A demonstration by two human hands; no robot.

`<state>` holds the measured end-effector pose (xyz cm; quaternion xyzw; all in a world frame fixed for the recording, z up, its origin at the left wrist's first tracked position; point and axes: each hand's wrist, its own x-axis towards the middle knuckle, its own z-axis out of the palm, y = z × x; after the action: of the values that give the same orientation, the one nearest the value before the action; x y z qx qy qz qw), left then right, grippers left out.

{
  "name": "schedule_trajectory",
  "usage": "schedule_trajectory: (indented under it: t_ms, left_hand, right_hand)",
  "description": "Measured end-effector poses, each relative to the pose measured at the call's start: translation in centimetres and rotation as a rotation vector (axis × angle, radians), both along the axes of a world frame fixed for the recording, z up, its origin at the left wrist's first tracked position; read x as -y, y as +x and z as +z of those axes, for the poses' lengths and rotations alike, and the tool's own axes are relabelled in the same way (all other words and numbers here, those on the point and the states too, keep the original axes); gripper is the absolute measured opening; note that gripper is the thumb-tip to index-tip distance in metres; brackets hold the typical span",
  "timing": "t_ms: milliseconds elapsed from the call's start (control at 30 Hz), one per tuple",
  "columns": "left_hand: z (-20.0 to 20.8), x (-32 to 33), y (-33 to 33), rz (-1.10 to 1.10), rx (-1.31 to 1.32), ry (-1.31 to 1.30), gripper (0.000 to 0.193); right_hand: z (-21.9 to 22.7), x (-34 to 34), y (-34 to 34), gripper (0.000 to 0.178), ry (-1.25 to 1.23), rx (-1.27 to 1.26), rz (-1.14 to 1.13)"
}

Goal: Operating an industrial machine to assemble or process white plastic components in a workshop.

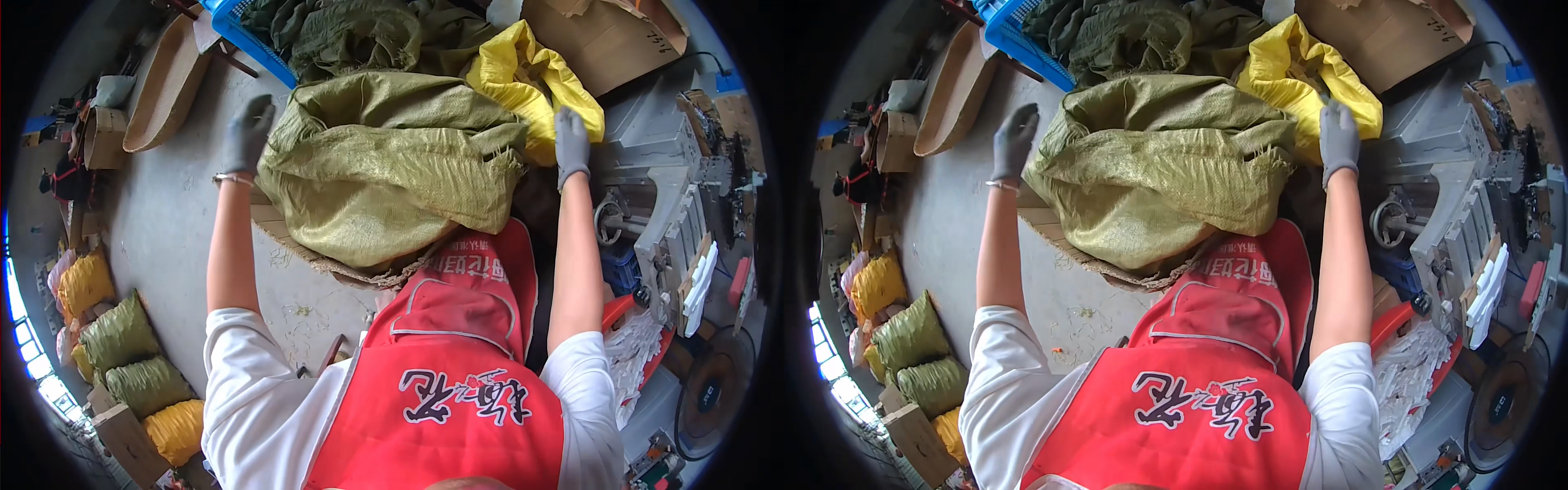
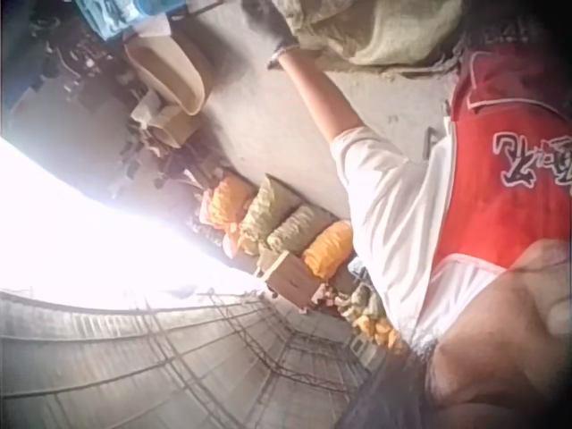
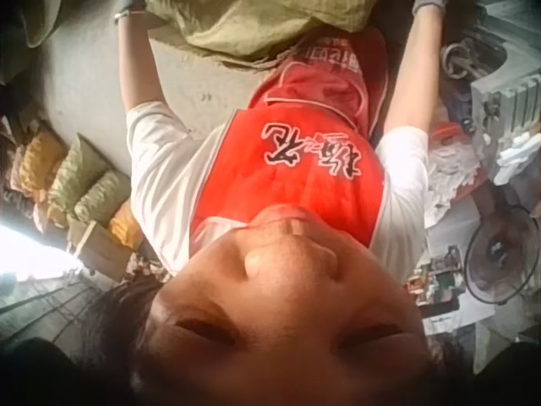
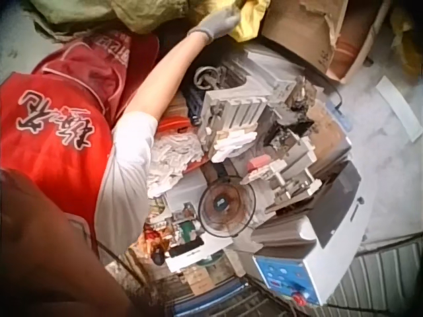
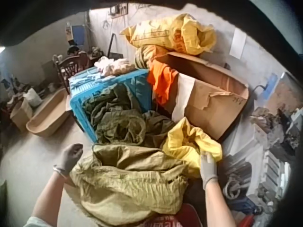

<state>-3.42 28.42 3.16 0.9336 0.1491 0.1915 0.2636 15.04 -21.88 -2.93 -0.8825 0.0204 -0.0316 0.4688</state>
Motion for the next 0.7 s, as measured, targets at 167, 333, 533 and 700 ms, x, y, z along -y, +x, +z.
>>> schedule_trajectory:
  t_ms: [167, 333, 533, 700]
  left_hand:
    - [-2.8, 6.4, -1.2, -0.427, -0.082, 0.012, 0.034]
    - [-1.0, 7.5, -5.4, -0.433, -0.424, 0.053, 0.026]
    - [-4.1, 9.2, -14.9, -0.484, -0.402, 0.081, 0.020]
    - [-4.7, 9.4, -18.4, -0.305, -0.458, -0.019, 0.022]
  right_hand:
    - [7.4, -11.0, -8.5, 0.037, -0.245, 0.340, 0.575]
    - [6.9, -13.1, -13.0, 0.028, -0.641, 0.264, 0.929]
    - [3.5, -5.7, -23.2, 0.025, -0.552, 0.614, 1.294]
    - [4.0, -0.8, -23.8, 0.025, -0.567, 0.140, 1.377]
